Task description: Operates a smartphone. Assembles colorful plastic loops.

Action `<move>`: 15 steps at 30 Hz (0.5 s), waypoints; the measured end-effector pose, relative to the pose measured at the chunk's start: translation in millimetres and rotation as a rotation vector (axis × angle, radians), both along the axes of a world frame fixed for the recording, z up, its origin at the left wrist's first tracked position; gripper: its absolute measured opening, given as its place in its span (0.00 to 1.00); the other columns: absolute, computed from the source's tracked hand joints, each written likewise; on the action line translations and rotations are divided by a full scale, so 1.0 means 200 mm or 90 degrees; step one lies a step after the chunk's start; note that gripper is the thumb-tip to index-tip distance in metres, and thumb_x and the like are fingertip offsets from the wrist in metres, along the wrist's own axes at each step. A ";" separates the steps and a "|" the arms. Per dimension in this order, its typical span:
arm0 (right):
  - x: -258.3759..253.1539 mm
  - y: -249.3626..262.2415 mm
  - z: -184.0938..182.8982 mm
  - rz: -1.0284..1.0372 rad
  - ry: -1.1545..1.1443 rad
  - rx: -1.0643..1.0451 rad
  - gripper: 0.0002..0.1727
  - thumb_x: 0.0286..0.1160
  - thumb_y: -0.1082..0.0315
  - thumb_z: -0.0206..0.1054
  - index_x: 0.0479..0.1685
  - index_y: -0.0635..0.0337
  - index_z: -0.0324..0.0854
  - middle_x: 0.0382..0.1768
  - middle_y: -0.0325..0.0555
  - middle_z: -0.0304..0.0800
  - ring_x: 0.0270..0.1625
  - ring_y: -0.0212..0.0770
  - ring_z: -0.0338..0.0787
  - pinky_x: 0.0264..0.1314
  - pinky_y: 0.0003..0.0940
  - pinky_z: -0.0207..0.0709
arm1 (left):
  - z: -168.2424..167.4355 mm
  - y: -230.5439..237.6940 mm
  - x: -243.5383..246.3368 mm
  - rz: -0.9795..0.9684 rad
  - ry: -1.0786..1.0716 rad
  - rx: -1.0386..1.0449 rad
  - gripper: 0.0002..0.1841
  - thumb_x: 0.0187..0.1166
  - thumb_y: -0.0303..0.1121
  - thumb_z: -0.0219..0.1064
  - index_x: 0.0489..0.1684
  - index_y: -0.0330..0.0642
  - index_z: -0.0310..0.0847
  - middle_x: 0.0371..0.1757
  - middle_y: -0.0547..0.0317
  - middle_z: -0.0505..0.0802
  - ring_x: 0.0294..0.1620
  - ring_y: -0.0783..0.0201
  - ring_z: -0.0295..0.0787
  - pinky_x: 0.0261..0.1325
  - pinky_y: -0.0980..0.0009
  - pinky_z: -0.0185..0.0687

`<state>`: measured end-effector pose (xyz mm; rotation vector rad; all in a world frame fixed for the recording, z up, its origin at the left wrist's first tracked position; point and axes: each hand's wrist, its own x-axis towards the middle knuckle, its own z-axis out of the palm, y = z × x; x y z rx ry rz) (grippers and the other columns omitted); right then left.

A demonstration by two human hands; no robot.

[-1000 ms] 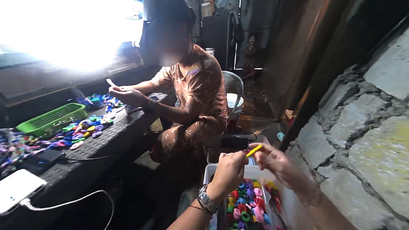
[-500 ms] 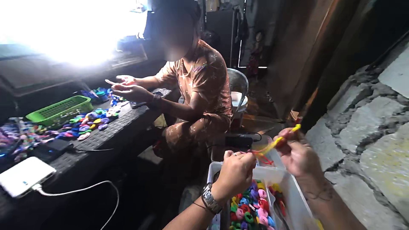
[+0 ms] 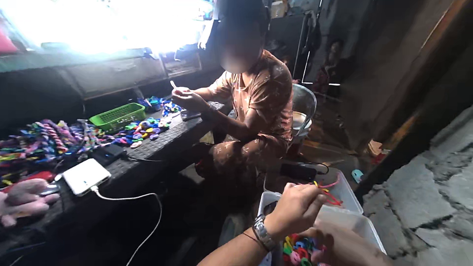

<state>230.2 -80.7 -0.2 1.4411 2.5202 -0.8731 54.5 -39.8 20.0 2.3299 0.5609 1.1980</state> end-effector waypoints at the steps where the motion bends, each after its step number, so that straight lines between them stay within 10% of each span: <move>1: -0.01 -0.01 -0.03 0.029 -0.040 -0.030 0.23 0.75 0.56 0.74 0.70 0.48 0.86 0.60 0.60 0.87 0.61 0.61 0.88 0.63 0.65 0.78 | 0.01 -0.01 0.00 -0.014 -0.009 -0.006 0.19 0.92 0.34 0.48 0.46 0.32 0.86 0.39 0.50 0.92 0.44 0.59 0.89 0.60 0.52 0.76; 4: 0.00 -0.03 -0.05 0.017 -0.002 0.000 0.10 0.76 0.67 0.70 0.48 0.63 0.90 0.49 0.62 0.90 0.54 0.64 0.90 0.57 0.66 0.79 | 0.02 -0.01 -0.01 -0.062 0.010 -0.014 0.23 0.94 0.38 0.44 0.52 0.30 0.83 0.40 0.48 0.92 0.43 0.56 0.90 0.57 0.50 0.79; 8: 0.00 -0.06 0.02 -0.054 -0.045 -0.009 0.18 0.79 0.68 0.68 0.66 0.63 0.85 0.63 0.69 0.85 0.65 0.68 0.85 0.67 0.69 0.74 | 0.01 -0.01 0.01 -0.109 0.089 -0.022 0.16 0.90 0.34 0.54 0.52 0.30 0.84 0.37 0.46 0.91 0.38 0.53 0.90 0.51 0.50 0.84; 15: 0.06 -0.07 0.03 -0.090 0.041 0.027 0.10 0.76 0.69 0.68 0.47 0.65 0.89 0.45 0.62 0.92 0.52 0.62 0.91 0.59 0.66 0.79 | 0.01 0.00 0.00 -0.104 0.199 -0.087 0.11 0.84 0.30 0.63 0.52 0.31 0.86 0.50 0.40 0.89 0.50 0.49 0.89 0.57 0.54 0.85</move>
